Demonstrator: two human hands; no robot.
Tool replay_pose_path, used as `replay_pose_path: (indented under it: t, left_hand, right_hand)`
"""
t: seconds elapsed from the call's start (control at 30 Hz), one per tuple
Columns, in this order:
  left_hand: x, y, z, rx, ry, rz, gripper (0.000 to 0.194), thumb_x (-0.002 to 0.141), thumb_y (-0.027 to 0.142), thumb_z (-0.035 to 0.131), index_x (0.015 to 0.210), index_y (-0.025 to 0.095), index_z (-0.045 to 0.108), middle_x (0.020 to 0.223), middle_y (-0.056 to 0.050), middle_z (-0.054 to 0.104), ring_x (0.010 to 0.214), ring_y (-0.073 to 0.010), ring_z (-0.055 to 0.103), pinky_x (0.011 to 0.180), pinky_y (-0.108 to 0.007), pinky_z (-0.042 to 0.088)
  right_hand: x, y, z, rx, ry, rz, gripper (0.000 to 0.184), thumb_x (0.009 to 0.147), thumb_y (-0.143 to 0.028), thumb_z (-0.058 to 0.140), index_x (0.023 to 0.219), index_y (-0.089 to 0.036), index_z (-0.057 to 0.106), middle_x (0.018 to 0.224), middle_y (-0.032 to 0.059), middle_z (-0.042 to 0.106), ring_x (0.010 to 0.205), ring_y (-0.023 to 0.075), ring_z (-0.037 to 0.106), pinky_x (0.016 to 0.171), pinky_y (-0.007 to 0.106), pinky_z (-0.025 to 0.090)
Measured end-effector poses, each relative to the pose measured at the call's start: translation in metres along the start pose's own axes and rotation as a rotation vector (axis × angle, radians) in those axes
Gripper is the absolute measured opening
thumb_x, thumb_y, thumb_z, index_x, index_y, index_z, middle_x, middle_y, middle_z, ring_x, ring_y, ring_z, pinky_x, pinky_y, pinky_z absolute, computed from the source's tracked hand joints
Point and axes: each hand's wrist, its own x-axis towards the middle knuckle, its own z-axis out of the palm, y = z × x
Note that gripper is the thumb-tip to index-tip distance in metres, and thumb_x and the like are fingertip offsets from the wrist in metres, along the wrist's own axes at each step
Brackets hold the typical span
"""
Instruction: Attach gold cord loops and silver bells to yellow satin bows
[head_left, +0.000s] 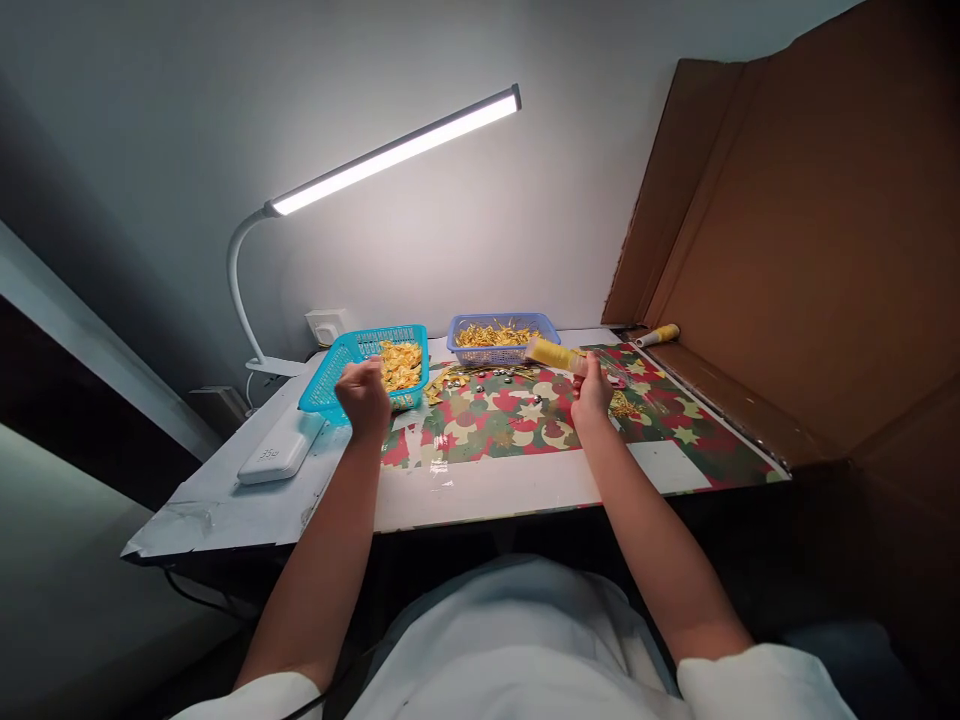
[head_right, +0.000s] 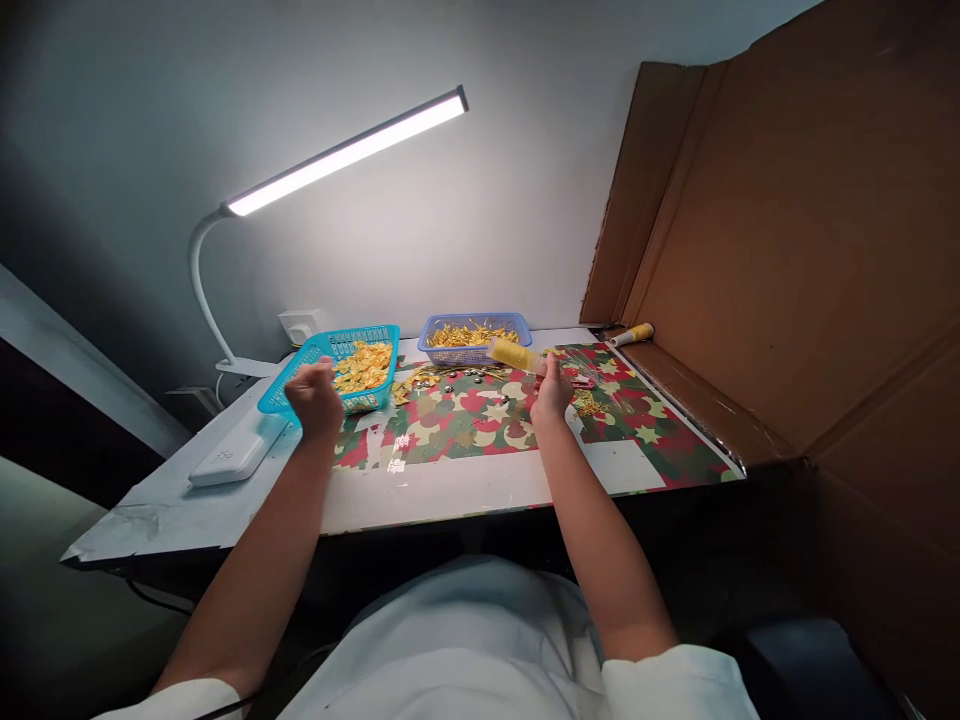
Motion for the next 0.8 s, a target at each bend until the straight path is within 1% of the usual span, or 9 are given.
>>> replay_pose_path:
  t: [0.07, 0.13, 0.23, 0.3, 0.4, 0.5, 0.6, 0.67, 0.8]
  left_hand:
    - [0.011, -0.007, -0.011, -0.111, 0.123, -0.007, 0.032, 0.092, 0.042, 0.056, 0.077, 0.014, 0.058, 0.068, 0.003, 0.055, 0.058, -0.0107, 0.052, 0.059, -0.027, 0.046]
    - [0.021, -0.01, -0.024, -0.229, 0.183, -0.035, 0.038, 0.095, 0.045, 0.049, 0.07, 0.016, 0.053, 0.058, 0.006, 0.048, 0.046, -0.0078, 0.043, 0.049, -0.022, 0.041]
    - [0.033, -0.011, -0.042, -0.386, 0.205, -0.096, 0.052, 0.095, 0.042, 0.037, 0.05, 0.02, 0.026, 0.043, 0.007, 0.024, 0.036, -0.0082, 0.031, 0.043, -0.022, 0.035]
    - [0.038, -0.011, -0.052, -0.469, 0.227, -0.123, 0.052, 0.093, 0.042, 0.036, 0.05, 0.02, 0.019, 0.042, 0.005, 0.029, 0.04, -0.0096, 0.042, 0.048, -0.022, 0.039]
    - [0.042, -0.01, -0.062, -0.554, 0.273, -0.128, 0.048, 0.09, 0.048, 0.037, 0.052, 0.021, 0.031, 0.064, 0.0, 0.061, 0.076, -0.0131, 0.066, 0.067, -0.023, 0.049]
    - [0.04, -0.005, -0.063, -0.59, 0.264, -0.126, 0.045, 0.089, 0.061, 0.03, 0.074, 0.028, 0.057, 0.116, 0.004, 0.067, 0.121, -0.0134, 0.056, 0.092, -0.027, 0.046]
    - [0.031, 0.003, -0.045, -0.57, 0.077, -0.143, 0.05, 0.086, 0.069, 0.028, 0.11, 0.039, 0.06, 0.146, 0.011, 0.048, 0.139, -0.0161, 0.038, 0.105, -0.033, 0.038]
    - [0.019, 0.008, -0.023, -0.527, -0.179, -0.195, 0.052, 0.083, 0.069, 0.035, 0.121, 0.04, 0.057, 0.152, 0.008, 0.042, 0.142, -0.0208, 0.034, 0.109, -0.037, 0.034]
    - [-0.017, 0.009, 0.028, -0.436, -0.604, -0.41, 0.05, 0.077, 0.047, 0.068, 0.124, 0.034, 0.061, 0.145, -0.004, 0.052, 0.13, -0.0284, 0.049, 0.105, -0.043, 0.039]
  right_hand:
    - [0.002, -0.001, -0.001, 0.013, 0.002, 0.034, 0.024, 0.093, -0.037, 0.057, 0.089, -0.013, 0.059, 0.07, -0.0038, 0.057, 0.049, 0.0044, 0.048, 0.043, 0.016, 0.042]
    - [0.004, -0.002, -0.001, 0.029, -0.03, 0.067, 0.026, 0.096, -0.038, 0.053, 0.095, -0.012, 0.06, 0.074, -0.0025, 0.058, 0.053, 0.0052, 0.052, 0.047, 0.018, 0.045]
    - [0.003, -0.005, -0.001, 0.044, -0.108, 0.097, 0.036, 0.095, -0.045, 0.049, 0.078, -0.014, 0.056, 0.057, -0.0072, 0.048, 0.04, 0.003, 0.039, 0.037, 0.015, 0.035]
    - [0.003, -0.006, -0.001, 0.046, -0.146, 0.092, 0.042, 0.092, -0.051, 0.05, 0.067, -0.017, 0.05, 0.047, -0.01, 0.039, 0.034, 0.0025, 0.03, 0.031, 0.015, 0.027]
    - [0.003, -0.006, -0.001, 0.04, -0.133, 0.043, 0.042, 0.084, -0.053, 0.058, 0.063, -0.02, 0.043, 0.042, -0.0122, 0.034, 0.03, 0.0023, 0.026, 0.028, 0.015, 0.022]
    - [0.0, -0.005, 0.0, 0.032, -0.11, -0.025, 0.039, 0.08, -0.051, 0.064, 0.066, -0.02, 0.044, 0.043, -0.0121, 0.04, 0.032, 0.0018, 0.031, 0.029, 0.014, 0.024]
    - [-0.008, -0.002, 0.002, 0.013, -0.19, -0.042, 0.042, 0.073, -0.054, 0.071, 0.066, -0.02, 0.045, 0.045, -0.011, 0.045, 0.034, 0.0024, 0.038, 0.032, 0.014, 0.031]
    - [-0.014, 0.0, 0.004, -0.005, -0.28, -0.031, 0.046, 0.067, -0.055, 0.075, 0.065, -0.02, 0.047, 0.044, -0.0107, 0.046, 0.035, 0.003, 0.04, 0.034, 0.014, 0.034]
    - [-0.021, 0.003, 0.005, -0.045, -0.446, -0.005, 0.048, 0.062, -0.058, 0.079, 0.067, -0.019, 0.05, 0.048, -0.0092, 0.05, 0.038, 0.003, 0.043, 0.037, 0.014, 0.038]
